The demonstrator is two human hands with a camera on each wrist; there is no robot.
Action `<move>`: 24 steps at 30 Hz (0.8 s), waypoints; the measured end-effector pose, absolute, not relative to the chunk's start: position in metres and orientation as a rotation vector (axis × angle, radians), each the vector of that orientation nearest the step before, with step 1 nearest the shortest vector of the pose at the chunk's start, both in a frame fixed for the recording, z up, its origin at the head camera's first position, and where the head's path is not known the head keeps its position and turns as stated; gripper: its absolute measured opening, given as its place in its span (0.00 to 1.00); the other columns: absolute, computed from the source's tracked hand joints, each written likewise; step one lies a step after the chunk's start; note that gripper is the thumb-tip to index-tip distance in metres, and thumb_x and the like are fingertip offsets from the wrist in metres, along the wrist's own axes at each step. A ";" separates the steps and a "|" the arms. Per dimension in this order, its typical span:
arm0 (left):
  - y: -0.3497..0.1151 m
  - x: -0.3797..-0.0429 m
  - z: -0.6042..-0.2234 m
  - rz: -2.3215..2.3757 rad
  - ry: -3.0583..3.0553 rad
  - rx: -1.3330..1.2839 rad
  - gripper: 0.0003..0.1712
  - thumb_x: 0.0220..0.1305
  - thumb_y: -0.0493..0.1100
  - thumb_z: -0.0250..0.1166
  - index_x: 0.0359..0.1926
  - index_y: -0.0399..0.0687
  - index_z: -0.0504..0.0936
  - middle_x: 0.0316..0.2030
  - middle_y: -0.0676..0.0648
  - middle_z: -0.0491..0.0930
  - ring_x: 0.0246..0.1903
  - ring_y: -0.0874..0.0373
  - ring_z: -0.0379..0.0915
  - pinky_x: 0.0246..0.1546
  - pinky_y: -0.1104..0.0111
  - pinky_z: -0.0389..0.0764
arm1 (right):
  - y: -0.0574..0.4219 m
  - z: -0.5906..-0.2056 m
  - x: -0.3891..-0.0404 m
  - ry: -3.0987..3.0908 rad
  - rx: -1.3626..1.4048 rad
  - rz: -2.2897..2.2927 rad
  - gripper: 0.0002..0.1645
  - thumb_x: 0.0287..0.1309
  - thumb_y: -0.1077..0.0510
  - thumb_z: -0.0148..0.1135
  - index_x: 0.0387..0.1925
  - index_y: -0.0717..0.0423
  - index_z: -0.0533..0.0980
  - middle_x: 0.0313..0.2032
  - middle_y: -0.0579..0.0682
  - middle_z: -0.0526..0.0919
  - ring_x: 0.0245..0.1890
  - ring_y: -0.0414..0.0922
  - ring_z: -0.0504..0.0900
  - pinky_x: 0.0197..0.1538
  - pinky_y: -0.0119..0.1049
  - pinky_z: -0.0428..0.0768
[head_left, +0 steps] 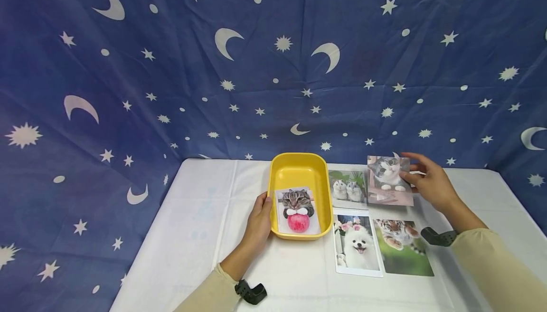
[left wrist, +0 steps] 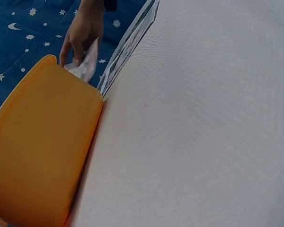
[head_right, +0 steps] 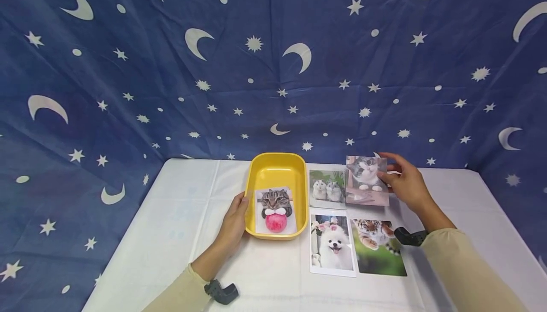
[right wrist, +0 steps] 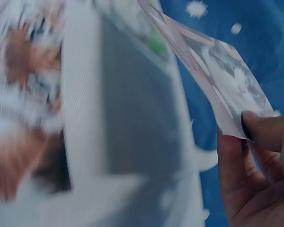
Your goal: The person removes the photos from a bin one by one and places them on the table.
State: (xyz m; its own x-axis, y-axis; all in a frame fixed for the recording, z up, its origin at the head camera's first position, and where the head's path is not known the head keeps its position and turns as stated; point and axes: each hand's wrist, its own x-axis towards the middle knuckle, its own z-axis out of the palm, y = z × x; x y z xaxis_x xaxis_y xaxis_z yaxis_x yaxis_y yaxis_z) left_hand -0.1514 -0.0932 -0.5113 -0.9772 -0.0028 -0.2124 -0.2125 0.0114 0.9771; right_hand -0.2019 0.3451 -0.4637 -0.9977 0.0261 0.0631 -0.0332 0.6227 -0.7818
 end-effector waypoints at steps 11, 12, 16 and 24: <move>-0.093 -0.150 -0.511 2.097 2.128 -0.227 0.28 0.83 0.55 0.43 0.75 0.49 0.62 0.71 0.42 0.69 0.72 0.47 0.63 0.75 0.51 0.63 | 0.368 -0.497 -0.210 -2.907 -0.044 1.265 0.39 0.71 0.54 0.64 0.76 0.58 0.60 0.57 0.70 0.75 0.36 0.28 0.80 0.33 0.35 0.86; -0.092 -0.150 -0.511 2.098 2.131 -0.223 0.28 0.83 0.55 0.43 0.75 0.49 0.62 0.71 0.42 0.69 0.72 0.46 0.63 0.75 0.51 0.63 | 0.368 -0.498 -0.210 -2.924 -0.048 1.239 0.39 0.71 0.54 0.64 0.76 0.58 0.60 0.57 0.70 0.75 0.36 0.31 0.81 0.33 0.35 0.86; -0.091 -0.149 -0.510 2.108 2.131 -0.207 0.28 0.83 0.54 0.43 0.75 0.48 0.62 0.71 0.41 0.69 0.72 0.46 0.63 0.76 0.50 0.62 | 0.368 -0.502 -0.209 -2.965 -0.043 1.175 0.38 0.71 0.53 0.63 0.75 0.62 0.61 0.59 0.73 0.74 0.44 0.51 0.86 0.32 0.34 0.86; -0.093 -0.150 -0.511 2.107 2.136 -0.215 0.28 0.83 0.54 0.43 0.75 0.48 0.62 0.72 0.41 0.68 0.73 0.46 0.63 0.76 0.51 0.62 | 0.362 -0.505 -0.213 -2.995 0.062 0.973 0.34 0.69 0.55 0.65 0.71 0.62 0.68 0.55 0.72 0.77 0.51 0.68 0.82 0.29 0.35 0.80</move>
